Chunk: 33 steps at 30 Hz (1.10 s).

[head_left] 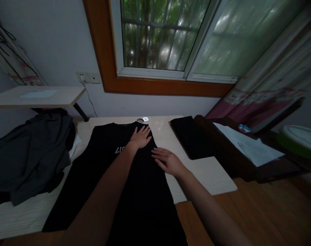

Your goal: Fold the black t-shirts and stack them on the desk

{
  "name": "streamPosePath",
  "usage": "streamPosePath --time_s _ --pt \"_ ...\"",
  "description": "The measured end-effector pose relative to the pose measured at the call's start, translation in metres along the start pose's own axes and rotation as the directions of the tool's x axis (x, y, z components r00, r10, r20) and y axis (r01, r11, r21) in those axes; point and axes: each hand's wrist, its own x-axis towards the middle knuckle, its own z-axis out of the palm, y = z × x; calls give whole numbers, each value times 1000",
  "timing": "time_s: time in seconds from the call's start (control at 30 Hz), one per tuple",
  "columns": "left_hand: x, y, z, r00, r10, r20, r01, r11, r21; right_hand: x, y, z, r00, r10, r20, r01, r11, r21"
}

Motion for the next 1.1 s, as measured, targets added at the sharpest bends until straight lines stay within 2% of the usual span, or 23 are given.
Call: streamPosePath --time_s 0.23,0.43,0.63,0.87,1.1 --pt "-1 1 0 1000 -19 -8 19 1000 -8 -6 0 -4 999 -21 -32 24 996 83" --pt "-4 7 -2 991 -131 -15 131 991 11 -8 -2 -6 999 -3 -38 6 995 96" --pt "-5 5 1 990 -137 -30 137 991 3 -10 -2 -7 969 65 -239 -68 998 -3" --pt "-7 2 4 991 -128 -43 128 992 -6 -1 4 0 993 56 -105 -62 997 -55" --pt "-7 1 2 992 -124 -23 124 992 -13 -2 13 7 995 75 -62 -82 990 -111"
